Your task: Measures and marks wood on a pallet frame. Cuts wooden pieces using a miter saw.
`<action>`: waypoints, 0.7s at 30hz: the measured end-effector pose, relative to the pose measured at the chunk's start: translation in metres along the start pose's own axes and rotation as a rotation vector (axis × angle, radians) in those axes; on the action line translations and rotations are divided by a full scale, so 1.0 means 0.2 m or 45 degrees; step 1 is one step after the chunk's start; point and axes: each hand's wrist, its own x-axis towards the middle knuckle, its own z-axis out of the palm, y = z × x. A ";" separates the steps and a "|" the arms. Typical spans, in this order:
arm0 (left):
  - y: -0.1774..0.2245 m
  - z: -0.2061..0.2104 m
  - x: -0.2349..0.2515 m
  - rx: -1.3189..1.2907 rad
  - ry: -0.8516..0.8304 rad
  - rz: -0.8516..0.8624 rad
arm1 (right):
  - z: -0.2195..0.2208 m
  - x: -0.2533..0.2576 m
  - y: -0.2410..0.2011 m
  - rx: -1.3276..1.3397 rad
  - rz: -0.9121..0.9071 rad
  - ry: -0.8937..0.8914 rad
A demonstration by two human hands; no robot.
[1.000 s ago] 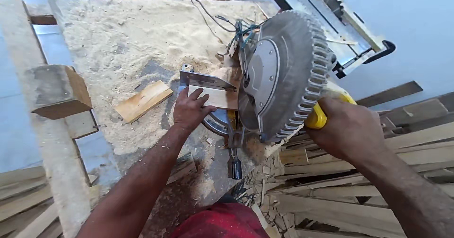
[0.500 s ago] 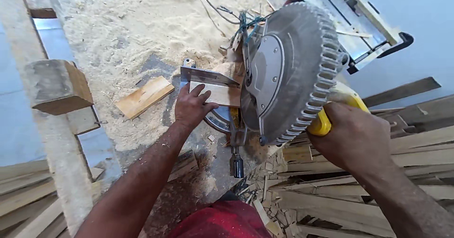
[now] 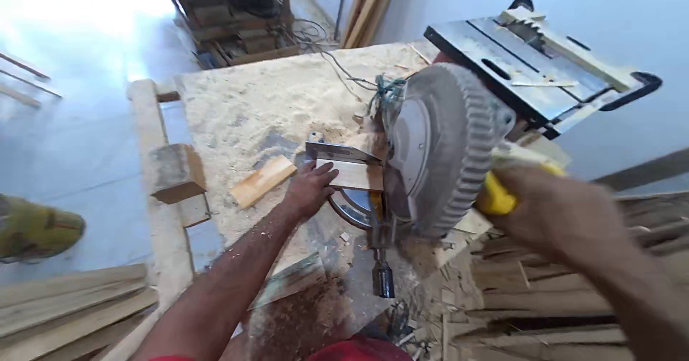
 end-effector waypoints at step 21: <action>-0.27 -0.20 -0.57 0.126 0.011 -0.879 | 1.26 0.13 -0.29 0.541 0.867 -0.122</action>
